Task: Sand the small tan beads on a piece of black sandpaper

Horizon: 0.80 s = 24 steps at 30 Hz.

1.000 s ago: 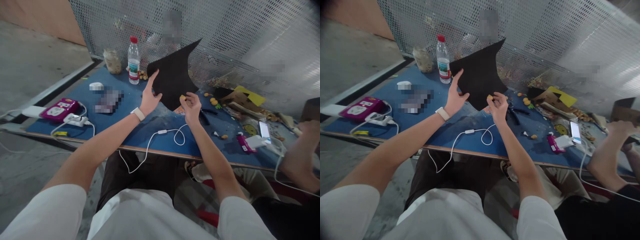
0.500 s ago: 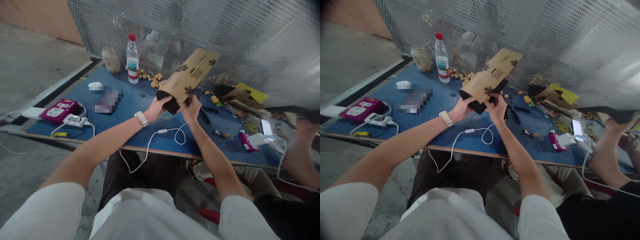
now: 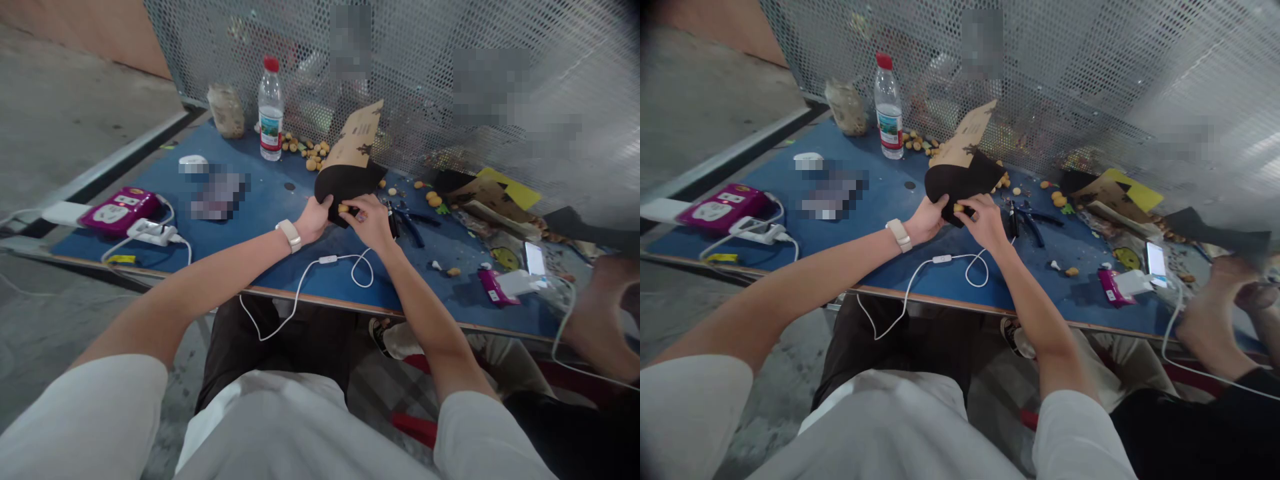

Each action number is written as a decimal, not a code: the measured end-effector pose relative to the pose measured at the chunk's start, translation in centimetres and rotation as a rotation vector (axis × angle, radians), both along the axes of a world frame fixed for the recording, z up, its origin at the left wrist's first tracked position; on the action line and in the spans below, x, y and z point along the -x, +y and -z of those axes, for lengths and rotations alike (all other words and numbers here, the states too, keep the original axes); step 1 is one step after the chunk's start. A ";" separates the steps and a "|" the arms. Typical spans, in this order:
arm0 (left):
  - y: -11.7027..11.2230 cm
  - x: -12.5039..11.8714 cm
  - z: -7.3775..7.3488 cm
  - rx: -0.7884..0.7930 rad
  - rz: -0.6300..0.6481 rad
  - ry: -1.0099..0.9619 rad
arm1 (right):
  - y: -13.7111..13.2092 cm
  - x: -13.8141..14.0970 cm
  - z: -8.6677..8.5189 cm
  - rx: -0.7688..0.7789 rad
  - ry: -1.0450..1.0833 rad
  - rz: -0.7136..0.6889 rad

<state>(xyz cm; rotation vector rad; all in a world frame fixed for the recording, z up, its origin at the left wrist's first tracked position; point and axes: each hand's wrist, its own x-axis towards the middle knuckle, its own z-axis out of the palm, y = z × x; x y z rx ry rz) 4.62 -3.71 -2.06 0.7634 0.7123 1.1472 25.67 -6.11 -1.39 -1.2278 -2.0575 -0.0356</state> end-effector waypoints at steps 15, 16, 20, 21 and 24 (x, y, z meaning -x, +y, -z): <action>7.0 4.4 -0.2 -0.141 -0.090 0.136 | -1.4 -1.1 -1.9 0.235 0.171 -0.234; 7.7 5.2 -0.3 -0.128 -0.079 0.109 | -2.1 -0.5 -2.4 0.341 0.127 -0.320; 8.5 6.9 -0.8 -0.063 -0.005 0.113 | -4.9 2.5 -4.1 0.653 0.016 -0.509; 8.2 6.9 -1.0 -0.057 -0.001 0.123 | -5.6 3.1 -4.4 0.701 0.007 -0.529; 6.8 6.5 -1.7 -0.068 0.007 0.134 | -7.4 3.9 -5.1 0.783 -0.003 -0.530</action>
